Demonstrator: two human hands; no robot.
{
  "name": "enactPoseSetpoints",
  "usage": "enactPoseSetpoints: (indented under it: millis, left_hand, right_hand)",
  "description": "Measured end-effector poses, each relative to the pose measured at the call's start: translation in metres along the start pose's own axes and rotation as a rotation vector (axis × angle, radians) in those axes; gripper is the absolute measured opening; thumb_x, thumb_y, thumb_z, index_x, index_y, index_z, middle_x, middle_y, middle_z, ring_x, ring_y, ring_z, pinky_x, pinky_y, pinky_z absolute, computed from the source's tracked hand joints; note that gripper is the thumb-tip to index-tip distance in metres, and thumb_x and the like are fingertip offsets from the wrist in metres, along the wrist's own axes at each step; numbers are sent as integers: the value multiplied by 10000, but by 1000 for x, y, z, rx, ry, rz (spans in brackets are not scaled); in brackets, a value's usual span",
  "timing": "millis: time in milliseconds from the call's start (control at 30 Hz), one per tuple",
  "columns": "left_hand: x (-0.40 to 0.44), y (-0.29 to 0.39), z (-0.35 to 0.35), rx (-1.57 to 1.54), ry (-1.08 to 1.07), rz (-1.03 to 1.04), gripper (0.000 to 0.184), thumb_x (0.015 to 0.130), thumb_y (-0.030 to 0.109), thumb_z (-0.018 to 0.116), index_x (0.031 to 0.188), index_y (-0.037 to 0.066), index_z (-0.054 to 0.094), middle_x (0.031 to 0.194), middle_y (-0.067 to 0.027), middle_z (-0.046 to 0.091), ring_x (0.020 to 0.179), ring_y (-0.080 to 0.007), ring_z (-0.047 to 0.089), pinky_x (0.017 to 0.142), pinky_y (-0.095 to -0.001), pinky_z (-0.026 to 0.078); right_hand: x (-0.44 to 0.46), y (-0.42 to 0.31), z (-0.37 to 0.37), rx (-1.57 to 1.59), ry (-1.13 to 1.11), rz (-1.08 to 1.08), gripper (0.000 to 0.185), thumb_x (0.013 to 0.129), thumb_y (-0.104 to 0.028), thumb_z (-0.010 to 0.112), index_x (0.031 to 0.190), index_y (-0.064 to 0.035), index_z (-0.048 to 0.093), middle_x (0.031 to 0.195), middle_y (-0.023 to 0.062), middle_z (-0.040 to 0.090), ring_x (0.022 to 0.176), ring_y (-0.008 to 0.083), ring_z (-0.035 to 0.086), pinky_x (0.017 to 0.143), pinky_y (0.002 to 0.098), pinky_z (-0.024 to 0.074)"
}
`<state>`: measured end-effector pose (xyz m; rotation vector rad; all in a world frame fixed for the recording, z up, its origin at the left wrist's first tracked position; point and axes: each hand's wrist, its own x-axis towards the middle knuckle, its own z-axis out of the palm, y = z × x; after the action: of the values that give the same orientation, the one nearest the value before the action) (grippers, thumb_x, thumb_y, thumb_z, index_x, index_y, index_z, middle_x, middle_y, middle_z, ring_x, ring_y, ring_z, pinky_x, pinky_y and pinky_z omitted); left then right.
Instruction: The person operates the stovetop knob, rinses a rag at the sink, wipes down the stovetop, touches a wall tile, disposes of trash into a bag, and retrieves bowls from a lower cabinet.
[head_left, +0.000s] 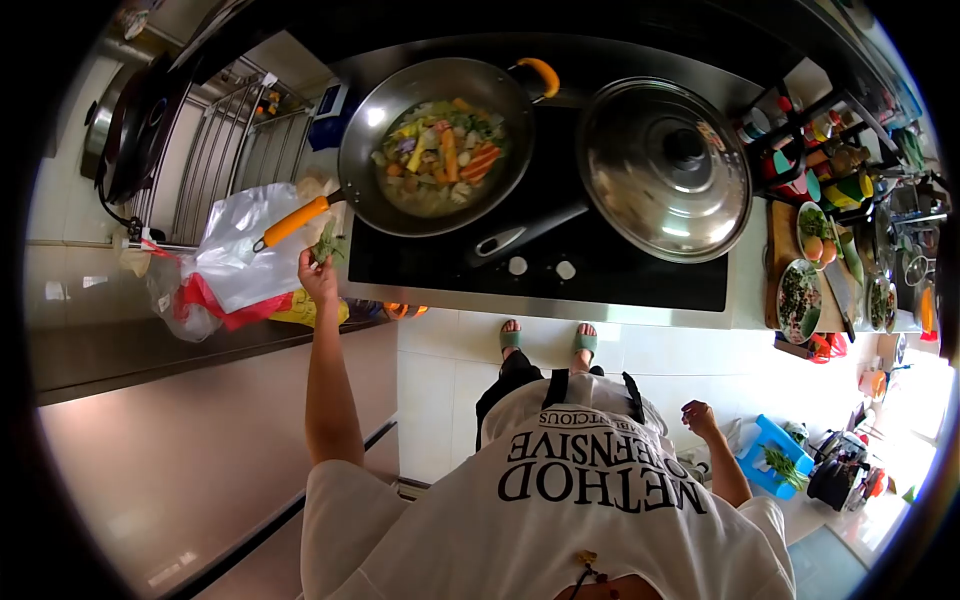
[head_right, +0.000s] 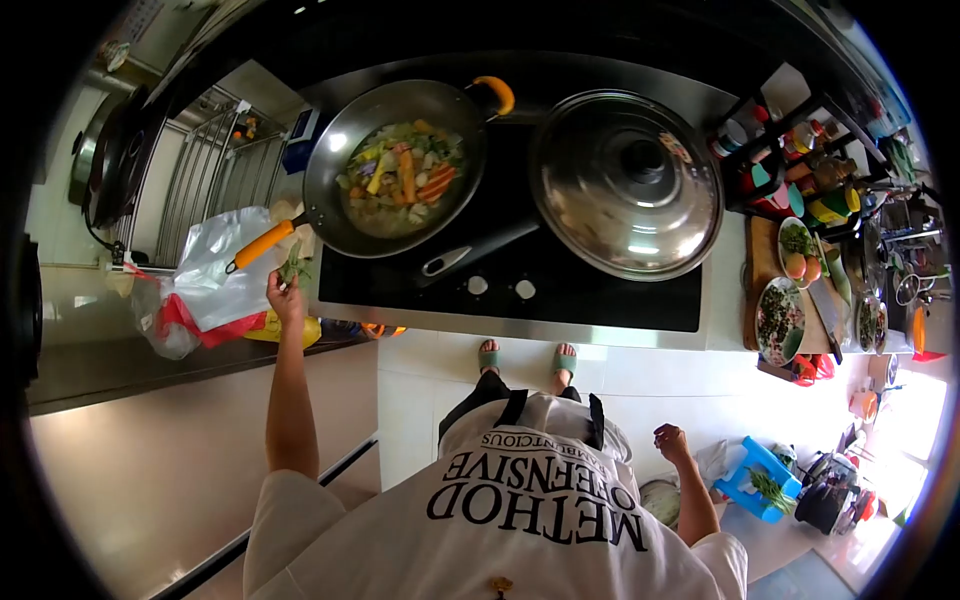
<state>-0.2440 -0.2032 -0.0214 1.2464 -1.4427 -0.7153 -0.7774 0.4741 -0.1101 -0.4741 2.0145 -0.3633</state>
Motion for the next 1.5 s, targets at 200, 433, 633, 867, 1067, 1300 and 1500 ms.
enactPoseSetpoints:
  millis: [200,433,633,867,1067,1300,1500]
  left_hand:
    - [-50,-41,-11,635,-409,365,144,646,-30,598,769,26,547,919,-178,597,985,-397,515,890,-444,401]
    - [-48,-6,-9,781,-487,331,256,678,30,674,920,15,592,1004,-173,589,975,-349,519,862,-411,431]
    - [7,-19,17,811,-494,99,267,723,-55,545,957,41,633,864,-153,592,738,-297,568,682,-359,468]
    - [99,-117,75,707,-363,312,212,759,-3,510,933,33,625,822,-175,607,785,-359,577,663,-419,444]
    - [42,-62,100,561,-558,184,220,719,-24,514,911,9,615,926,-230,590,863,-399,546,757,-447,453]
    - [-71,15,132,446,-456,382,182,781,-21,524,958,-7,562,967,-195,573,967,-388,483,878,-447,382]
    - [-107,34,164,247,-545,294,149,822,15,511,957,31,572,913,-178,606,923,-380,535,821,-454,415]
  right_hand:
    - [1,-54,46,-40,-9,-167,159,831,11,490,935,-37,599,689,45,628,622,105,605,480,257,499]
    - [-12,-90,67,30,4,-172,146,820,15,503,923,-30,596,679,47,626,594,101,588,467,250,481]
    - [-25,-94,67,-56,59,-156,160,810,32,496,919,-28,598,671,52,622,586,112,583,464,256,474]
    - [-60,-122,75,-14,103,-26,164,763,50,518,887,-10,607,675,79,636,622,140,604,562,272,483]
    - [-71,-125,94,-15,81,-33,159,773,23,514,891,-21,611,676,82,636,618,146,608,567,282,488]
    - [-55,-128,98,-145,91,-163,168,758,-1,519,883,-35,625,681,99,633,612,179,617,564,303,490]
    - [-44,-133,90,-105,112,-211,156,766,-6,521,878,-30,627,666,94,626,591,175,600,559,298,485]
